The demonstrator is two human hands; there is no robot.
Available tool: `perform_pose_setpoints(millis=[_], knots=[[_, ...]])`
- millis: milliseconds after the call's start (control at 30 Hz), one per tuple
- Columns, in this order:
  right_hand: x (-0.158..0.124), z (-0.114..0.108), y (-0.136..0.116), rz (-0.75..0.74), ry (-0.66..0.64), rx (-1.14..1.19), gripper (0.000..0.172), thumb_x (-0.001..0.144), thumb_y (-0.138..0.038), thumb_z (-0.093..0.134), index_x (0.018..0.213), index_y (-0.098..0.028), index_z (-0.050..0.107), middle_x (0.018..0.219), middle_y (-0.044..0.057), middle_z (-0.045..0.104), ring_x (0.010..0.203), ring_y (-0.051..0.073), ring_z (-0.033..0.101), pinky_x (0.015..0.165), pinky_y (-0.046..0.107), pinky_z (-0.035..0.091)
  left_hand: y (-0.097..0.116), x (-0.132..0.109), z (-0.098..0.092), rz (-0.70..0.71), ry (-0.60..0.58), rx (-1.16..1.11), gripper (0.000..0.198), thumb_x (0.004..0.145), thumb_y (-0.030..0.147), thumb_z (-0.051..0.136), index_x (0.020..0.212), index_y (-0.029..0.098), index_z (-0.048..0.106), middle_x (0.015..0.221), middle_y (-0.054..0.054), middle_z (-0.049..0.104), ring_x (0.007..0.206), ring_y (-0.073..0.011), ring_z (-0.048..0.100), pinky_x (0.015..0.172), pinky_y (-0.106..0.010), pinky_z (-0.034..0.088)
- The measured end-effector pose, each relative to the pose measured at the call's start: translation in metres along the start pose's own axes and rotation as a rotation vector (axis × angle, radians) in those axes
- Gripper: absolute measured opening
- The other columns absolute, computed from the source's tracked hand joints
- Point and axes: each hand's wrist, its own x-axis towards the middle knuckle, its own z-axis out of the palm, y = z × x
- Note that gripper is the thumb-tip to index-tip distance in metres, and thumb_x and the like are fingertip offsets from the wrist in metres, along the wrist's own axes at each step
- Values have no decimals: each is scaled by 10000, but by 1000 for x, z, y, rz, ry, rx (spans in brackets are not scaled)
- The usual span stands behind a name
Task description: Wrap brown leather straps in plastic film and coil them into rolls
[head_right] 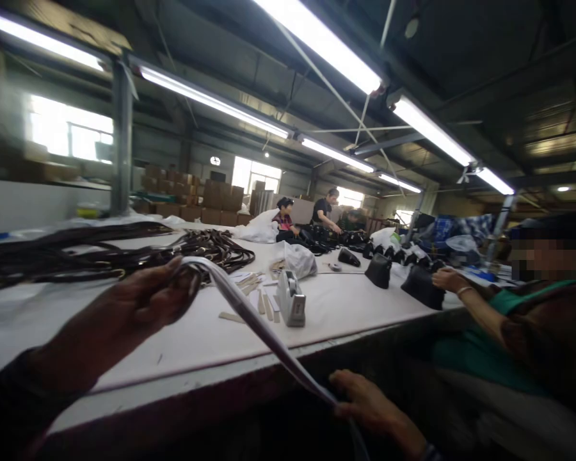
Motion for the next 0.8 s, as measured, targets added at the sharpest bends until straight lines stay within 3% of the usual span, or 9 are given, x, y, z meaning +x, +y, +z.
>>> perform_pose_setpoints(millis=[133, 233, 333, 400, 467, 567, 633, 733, 800], knots=[[16, 25, -84, -232, 126, 312, 589, 846, -504, 693, 1372, -267, 572, 1237, 82, 667, 1068, 252, 640, 874, 350, 535, -26, 22, 32, -136, -29, -33, 328, 996, 282, 547, 717, 114, 594, 596, 43, 386, 459, -34, 262, 402, -101, 274], [34, 41, -143, -338, 269, 454, 671, 840, -497, 718, 1419, -265, 471, 1203, 64, 661, 832, 186, 646, 765, 320, 539, -43, 35, 54, -176, -33, -37, 305, 994, 288, 556, 747, 116, 603, 631, 25, 436, 469, -35, 320, 412, -92, 311], [51, 57, -164, -400, 566, 409, 365, 961, -491, 539, 1156, -189, 598, 873, 42, 674, 688, 168, 586, 687, 304, 483, -48, 44, 67, -173, -40, -55, 277, 987, 269, 559, 775, 108, 632, 648, 11, 468, 479, -44, 383, 422, -100, 353], [55, 66, -162, -401, 613, 399, 386, 1033, -468, 381, 906, -185, 611, 718, 28, 627, 639, 158, 562, 660, 293, 442, -47, 48, 69, -170, -78, -86, 260, 983, 257, 561, 805, 95, 660, 662, 5, 484, 486, -50, 405, 440, -115, 388], [51, 72, -155, -368, 506, 464, 438, 1045, -490, 363, 856, -180, 609, 700, 30, 639, 621, 146, 568, 653, 284, 431, -46, 51, 68, -137, -128, -129, 246, 987, 250, 557, 857, 82, 681, 704, -7, 515, 511, -54, 438, 484, -135, 436], [34, 78, -149, -311, 271, 647, 474, 1005, -585, 442, 1076, -164, 647, 758, 51, 707, 668, 161, 625, 678, 283, 456, -50, 55, 67, -13, -150, -184, 187, 975, 216, 573, 926, 77, 689, 786, -33, 577, 596, -77, 528, 588, -171, 504], [16, 84, -147, -274, 99, 765, 566, 964, -665, 464, 1133, -154, 640, 766, 75, 726, 646, 174, 639, 643, 286, 456, -59, 57, 69, 92, -95, -151, 155, 955, 219, 604, 962, 89, 688, 833, -48, 624, 642, -96, 576, 633, -189, 521], [-12, 90, -141, -185, -98, 831, 667, 897, -759, 487, 1120, -154, 658, 756, 100, 724, 602, 185, 626, 572, 279, 423, -85, 53, 67, 241, 19, 127, 226, 953, 350, 626, 965, 136, 696, 857, -70, 681, 698, -155, 645, 701, -252, 548], [-30, 86, -133, -144, -131, 783, 681, 865, -774, 527, 1111, -161, 690, 732, 85, 698, 600, 178, 599, 553, 269, 400, -109, 44, 55, 320, 59, 343, 257, 900, 432, 683, 932, 179, 716, 880, -97, 709, 819, -236, 685, 796, -327, 565]])
